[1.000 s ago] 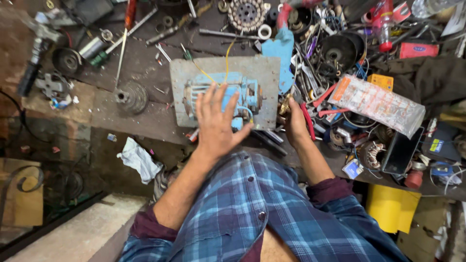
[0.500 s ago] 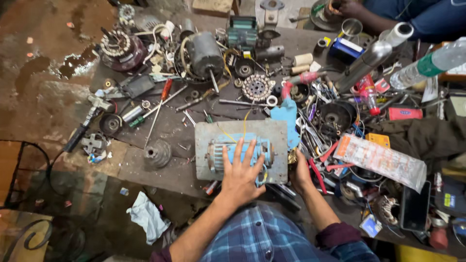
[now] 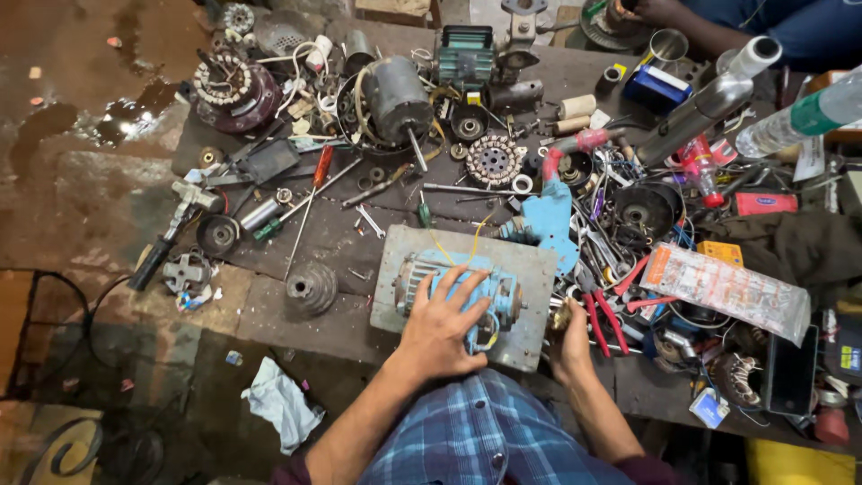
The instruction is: The person uses pliers to manipulate a small blue electric motor on a cluttered workbench. They repeatedly adjust the motor's terminal box and shaft area, then pick up a brass gear and attempt to fit it onto the motor shaft. The person continues to handle the motor and gear throughout the clip.
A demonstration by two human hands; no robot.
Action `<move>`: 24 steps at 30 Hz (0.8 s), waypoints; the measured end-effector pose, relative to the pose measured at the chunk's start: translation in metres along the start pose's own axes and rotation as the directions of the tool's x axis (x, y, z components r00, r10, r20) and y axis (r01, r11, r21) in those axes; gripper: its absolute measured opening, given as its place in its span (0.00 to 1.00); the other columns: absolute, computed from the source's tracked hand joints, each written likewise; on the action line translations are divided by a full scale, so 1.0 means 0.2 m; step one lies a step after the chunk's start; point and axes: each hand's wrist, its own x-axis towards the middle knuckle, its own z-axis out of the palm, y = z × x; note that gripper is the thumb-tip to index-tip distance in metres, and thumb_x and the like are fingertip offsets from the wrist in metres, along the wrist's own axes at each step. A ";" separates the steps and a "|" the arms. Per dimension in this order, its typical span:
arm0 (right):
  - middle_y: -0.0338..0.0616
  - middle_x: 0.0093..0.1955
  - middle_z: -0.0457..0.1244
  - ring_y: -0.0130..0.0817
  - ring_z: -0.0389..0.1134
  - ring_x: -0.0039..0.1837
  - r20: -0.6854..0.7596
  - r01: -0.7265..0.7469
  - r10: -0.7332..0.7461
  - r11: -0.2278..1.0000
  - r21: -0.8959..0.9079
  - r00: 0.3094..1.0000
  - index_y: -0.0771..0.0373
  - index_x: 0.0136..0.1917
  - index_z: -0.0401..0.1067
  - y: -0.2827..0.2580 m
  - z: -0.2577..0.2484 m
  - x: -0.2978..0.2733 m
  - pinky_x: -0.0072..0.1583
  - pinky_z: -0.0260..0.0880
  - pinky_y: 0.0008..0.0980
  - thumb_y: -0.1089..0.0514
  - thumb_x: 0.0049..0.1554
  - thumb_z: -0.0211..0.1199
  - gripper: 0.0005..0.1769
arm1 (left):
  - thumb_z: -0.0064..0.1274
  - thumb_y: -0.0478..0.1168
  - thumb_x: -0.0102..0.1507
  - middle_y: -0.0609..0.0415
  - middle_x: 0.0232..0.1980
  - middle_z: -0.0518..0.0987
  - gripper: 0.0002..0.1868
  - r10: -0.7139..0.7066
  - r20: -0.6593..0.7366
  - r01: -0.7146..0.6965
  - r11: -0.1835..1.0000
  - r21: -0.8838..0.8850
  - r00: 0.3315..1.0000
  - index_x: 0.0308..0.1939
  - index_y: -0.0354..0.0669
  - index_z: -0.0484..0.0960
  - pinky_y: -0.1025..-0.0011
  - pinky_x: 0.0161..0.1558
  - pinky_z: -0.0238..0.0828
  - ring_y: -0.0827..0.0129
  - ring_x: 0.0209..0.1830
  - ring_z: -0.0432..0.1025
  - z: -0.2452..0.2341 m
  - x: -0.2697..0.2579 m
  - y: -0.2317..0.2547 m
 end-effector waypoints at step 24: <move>0.52 0.55 0.66 0.44 0.68 0.57 -0.022 0.204 -0.210 0.965 -0.164 0.977 0.62 0.61 0.65 -0.12 0.44 -0.64 0.56 0.71 0.52 0.39 0.63 0.47 0.27 | 0.65 0.69 0.48 0.38 0.75 0.63 0.53 -0.017 -0.306 -0.003 0.998 -0.066 0.952 0.70 0.46 0.70 0.39 0.75 0.44 0.39 0.79 0.52 -0.47 -0.24 -0.54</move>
